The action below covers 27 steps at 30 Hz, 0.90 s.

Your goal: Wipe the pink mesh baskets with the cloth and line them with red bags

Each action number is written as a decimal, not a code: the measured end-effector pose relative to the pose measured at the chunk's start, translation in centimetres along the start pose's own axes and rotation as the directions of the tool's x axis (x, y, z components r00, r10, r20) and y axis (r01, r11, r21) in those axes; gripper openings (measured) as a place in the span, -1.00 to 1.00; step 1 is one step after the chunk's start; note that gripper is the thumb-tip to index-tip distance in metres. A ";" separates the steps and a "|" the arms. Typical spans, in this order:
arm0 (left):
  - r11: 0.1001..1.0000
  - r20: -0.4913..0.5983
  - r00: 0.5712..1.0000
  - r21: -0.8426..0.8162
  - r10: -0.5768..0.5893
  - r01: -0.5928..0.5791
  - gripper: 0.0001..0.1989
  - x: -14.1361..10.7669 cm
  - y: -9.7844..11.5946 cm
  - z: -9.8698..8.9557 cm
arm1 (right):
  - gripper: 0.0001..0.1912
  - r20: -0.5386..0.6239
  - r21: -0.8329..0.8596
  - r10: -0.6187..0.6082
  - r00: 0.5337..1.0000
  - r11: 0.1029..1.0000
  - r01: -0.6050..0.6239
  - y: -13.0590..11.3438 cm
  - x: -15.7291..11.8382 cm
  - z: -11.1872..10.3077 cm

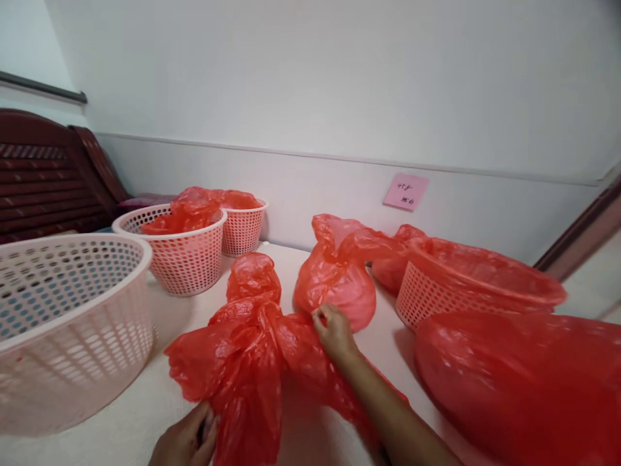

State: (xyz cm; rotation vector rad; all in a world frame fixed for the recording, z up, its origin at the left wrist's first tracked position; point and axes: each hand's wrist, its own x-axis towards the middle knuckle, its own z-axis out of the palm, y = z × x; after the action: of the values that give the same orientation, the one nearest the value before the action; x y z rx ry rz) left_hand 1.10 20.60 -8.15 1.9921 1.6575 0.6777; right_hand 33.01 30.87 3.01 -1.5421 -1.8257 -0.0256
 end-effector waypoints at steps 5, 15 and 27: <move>1.000 -0.051 0.999 -0.028 -0.004 0.003 -0.80 0.0 0.9 -0.5 | -0.80 0.045 0.109 -0.067 0.997 0.992 0.062 -5.2 -5.8 -3.1; 0.967 -0.314 0.948 -0.254 -0.050 -0.033 -0.75 -1.4 1.2 -1.4 | -0.16 0.248 -0.207 0.309 0.918 0.943 -0.262 -3.3 -14.6 -4.8; 0.992 -0.359 0.925 0.046 0.123 -0.114 -0.50 7.4 5.5 -11.2 | -0.64 0.437 0.745 0.297 0.849 0.409 -0.527 -9.7 -14.5 -3.0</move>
State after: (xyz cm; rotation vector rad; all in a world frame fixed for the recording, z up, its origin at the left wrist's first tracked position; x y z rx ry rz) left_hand -0.68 27.33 4.60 2.0927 1.7604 1.1322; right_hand 26.38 14.52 1.62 -1.1985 -1.1777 1.1966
